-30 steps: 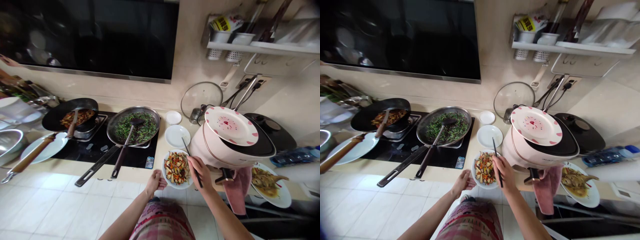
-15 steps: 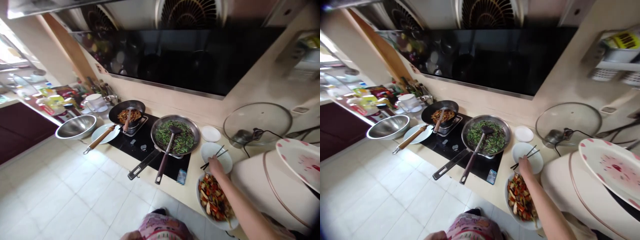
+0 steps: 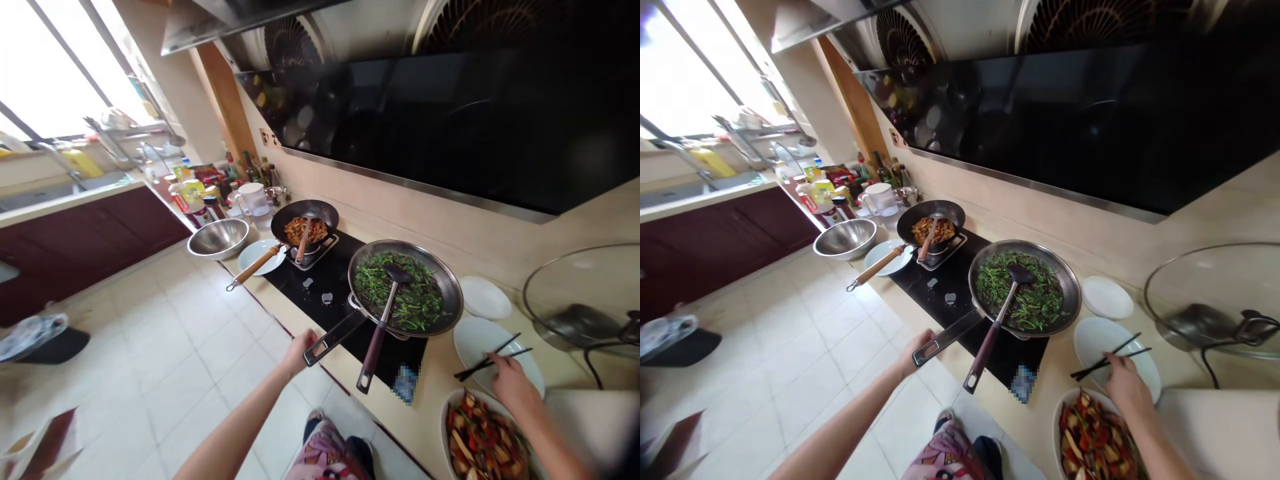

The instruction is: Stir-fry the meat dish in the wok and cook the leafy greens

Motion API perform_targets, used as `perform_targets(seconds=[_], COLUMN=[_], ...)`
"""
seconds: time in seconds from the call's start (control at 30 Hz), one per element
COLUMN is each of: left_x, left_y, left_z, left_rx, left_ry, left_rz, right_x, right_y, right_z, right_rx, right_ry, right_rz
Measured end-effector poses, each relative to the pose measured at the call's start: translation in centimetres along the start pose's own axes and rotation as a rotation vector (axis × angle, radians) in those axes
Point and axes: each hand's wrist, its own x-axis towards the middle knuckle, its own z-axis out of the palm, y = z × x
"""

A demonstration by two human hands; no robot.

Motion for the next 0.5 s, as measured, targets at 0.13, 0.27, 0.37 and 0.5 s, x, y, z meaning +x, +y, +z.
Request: perform_targets(seconds=[0.13, 0.27, 0.37, 0.5], left_x=[7.5, 12.3, 15.3, 18.5], left_y=[1.9, 3.4, 4.2, 5.1], left_z=[-2.9, -5.2, -6.5, -7.1], left_rx=[0.277, 0.514, 0.641, 0.713], left_ry=[0.033, -0.134, -0.348, -0.578], left_rz=[0.147, 0.407, 0.644, 0.870], right_x=[-2.8, -8.0, -11.2, -12.1], right_y=[-5.2, -14.4, -20.6, -25.6], right_z=[-3.3, -7.4, -9.6, -10.5], right_rx=[0.083, 0.210, 0.094, -0.170], right_ry=[0.209, 0.280, 0.238, 0.220], right_rz=[-0.093, -0.366, -0.453, -0.538])
